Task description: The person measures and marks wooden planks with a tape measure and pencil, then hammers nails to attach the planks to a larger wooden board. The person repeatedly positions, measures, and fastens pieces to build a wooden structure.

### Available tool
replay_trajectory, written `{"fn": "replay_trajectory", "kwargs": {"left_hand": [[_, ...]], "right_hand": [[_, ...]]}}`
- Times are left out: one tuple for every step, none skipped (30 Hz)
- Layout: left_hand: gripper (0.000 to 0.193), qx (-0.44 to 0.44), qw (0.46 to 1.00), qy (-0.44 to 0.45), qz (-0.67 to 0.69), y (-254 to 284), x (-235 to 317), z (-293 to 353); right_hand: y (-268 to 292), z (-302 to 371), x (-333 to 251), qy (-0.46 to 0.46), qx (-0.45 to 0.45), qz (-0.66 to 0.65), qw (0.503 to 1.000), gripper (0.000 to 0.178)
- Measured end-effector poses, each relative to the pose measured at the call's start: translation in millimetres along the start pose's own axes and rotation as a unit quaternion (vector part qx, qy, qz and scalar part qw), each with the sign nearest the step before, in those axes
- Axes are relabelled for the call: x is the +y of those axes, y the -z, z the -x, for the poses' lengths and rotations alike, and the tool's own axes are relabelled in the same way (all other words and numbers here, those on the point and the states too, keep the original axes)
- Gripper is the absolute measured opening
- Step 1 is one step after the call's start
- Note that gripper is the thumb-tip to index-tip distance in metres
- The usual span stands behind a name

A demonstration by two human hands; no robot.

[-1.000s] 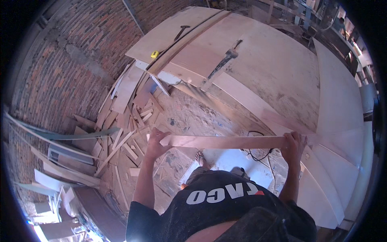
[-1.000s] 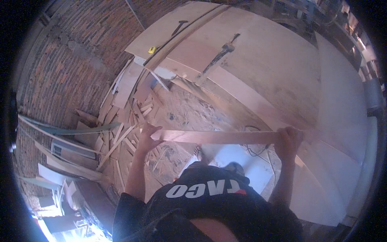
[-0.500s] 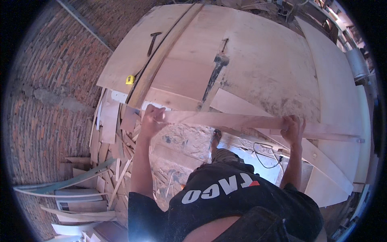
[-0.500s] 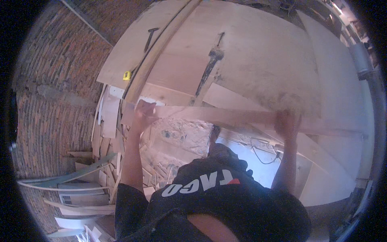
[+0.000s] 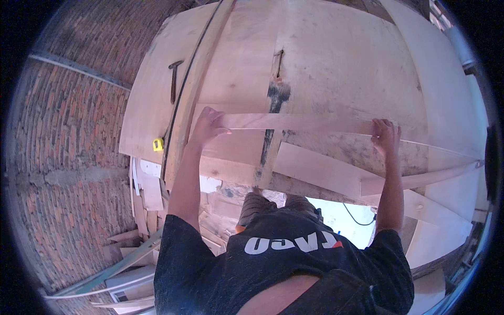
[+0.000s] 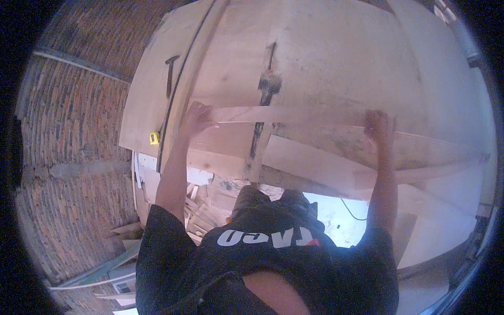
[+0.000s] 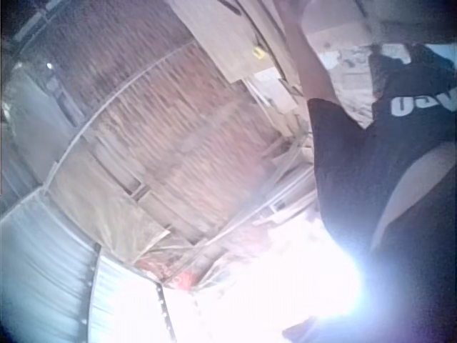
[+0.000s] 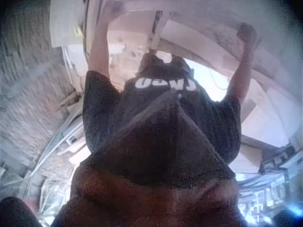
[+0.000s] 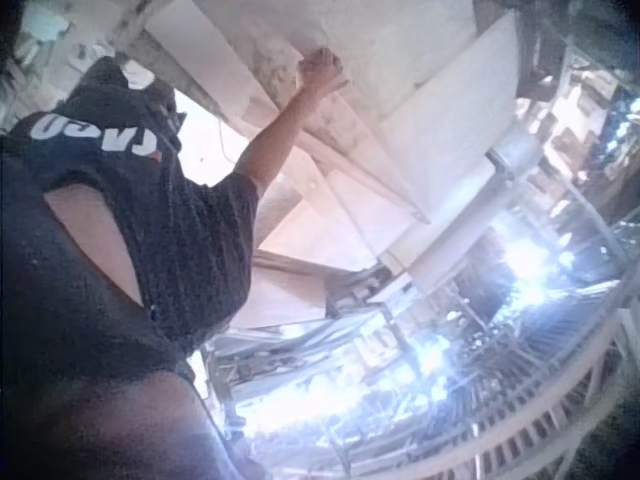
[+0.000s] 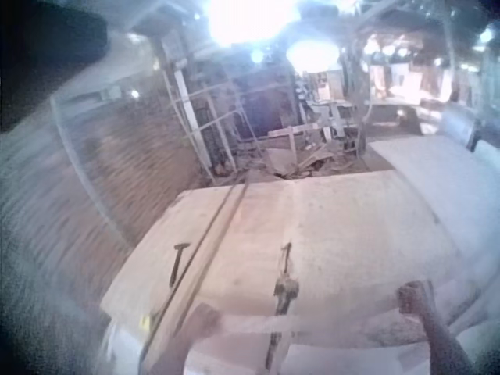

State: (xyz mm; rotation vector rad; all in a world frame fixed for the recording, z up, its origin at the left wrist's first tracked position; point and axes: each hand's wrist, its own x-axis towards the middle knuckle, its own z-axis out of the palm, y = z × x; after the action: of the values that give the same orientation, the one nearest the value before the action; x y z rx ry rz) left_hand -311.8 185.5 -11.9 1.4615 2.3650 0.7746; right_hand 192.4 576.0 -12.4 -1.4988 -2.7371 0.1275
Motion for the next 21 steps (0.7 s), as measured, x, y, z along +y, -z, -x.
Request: {"fn": "replay_trajectory", "kwargs": {"left_hand": [[0.079,-0.002,0.999,-0.013,-0.037,5,2,-12],[0.078,-0.005,0.999,-0.018,-0.045,2,-10,-23],[0.077,-0.009,0.998,-0.023,-0.052,0,-22,-35],[0.076,-0.01,0.998,-0.027,-0.059,-4,-35,-45],[0.074,-0.017,0.998,-0.031,-0.048,-9,-43,-61],[0.072,-0.026,0.998,-0.036,-0.039,-13,-51,-77],[0.07,-0.036,0.998,-0.039,-0.03,-17,-60,-88],[0.068,-0.022,0.996,-0.069,-0.044,-22,-72,-99],[0.065,-0.008,0.993,-0.101,-0.058,-20,-85,-102],[0.067,-0.013,0.99,-0.124,-0.059,-22,-92,-113],[0.069,-0.04,0.992,-0.11,-0.055,-22,-98,-116],[0.07,-0.067,0.991,-0.101,-0.052,-26,-99,-125],[0.072,-0.081,0.992,-0.074,-0.062,-17,-109,-117],[0.074,-0.097,0.991,-0.069,-0.061,-23,-105,-123],[0.076,-0.101,0.992,-0.036,-0.073,-16,-112,-112],[0.076,-0.114,0.991,-0.018,-0.069,-24,-105,-117],[0.077,-0.122,0.99,0.016,-0.075,-28,-105,-117],[0.077,-0.111,0.992,-0.009,-0.051,-26,-112,-117],[0.077,-0.1,0.994,-0.029,-0.03,-19,-122,-114],[0.077,-0.088,0.995,-0.046,-0.007,-17,-130,-113],[0.078,-0.089,0.995,-0.039,-0.001,-20,-136,-112]], "right_hand": [[-4,-15,-6,-0.012,-0.007,-0.003,1.0,0.04],[-6,-27,-12,-0.015,-0.021,0.007,1.0,0.038],[-9,-38,-21,-0.018,-0.035,0.017,0.999,0.036],[-10,-51,-28,-0.019,-0.049,0.028,0.998,0.034],[-17,-61,-24,-0.017,-0.042,0.027,0.999,0.035],[-27,-69,-21,-0.016,-0.035,0.025,0.999,0.037],[-36,-76,-18,-0.014,-0.03,0.022,0.999,0.039],[-34,-79,-23,-0.001,-0.038,0.044,0.998,0.042],[-36,-86,-33,0.01,-0.048,0.065,0.997,0.045],[-43,-97,-33,0.002,-0.07,0.066,0.995,0.047],[-51,-107,-29,-0.009,-0.094,0.069,0.993,0.048],[-63,-113,-26,-0.023,-0.116,0.107,0.987,0.043],[-61,-117,-44,0.007,-0.091,0.116,0.989,0.035],[-75,-106,-34,0.059,0.059,0.087,0.993,0.03],[-54,-118,-69,0.004,-0.063,0.098,0.993,0.031],[-58,-113,-60,-0.011,-0.067,0.094,0.993,0.027],[-57,-106,-60,-0.02,-0.059,0.089,0.994,0.025],[-58,-101,-69,-0.018,-0.049,0.077,0.996,0.023],[-62,-96,-78,-0.012,-0.042,0.063,0.997,0.021],[-63,-92,-82,-0.014,-0.046,0.063,0.997,0.021],[-64,-88,-84,-0.015,-0.052,0.064,0.997,0.02]]}}
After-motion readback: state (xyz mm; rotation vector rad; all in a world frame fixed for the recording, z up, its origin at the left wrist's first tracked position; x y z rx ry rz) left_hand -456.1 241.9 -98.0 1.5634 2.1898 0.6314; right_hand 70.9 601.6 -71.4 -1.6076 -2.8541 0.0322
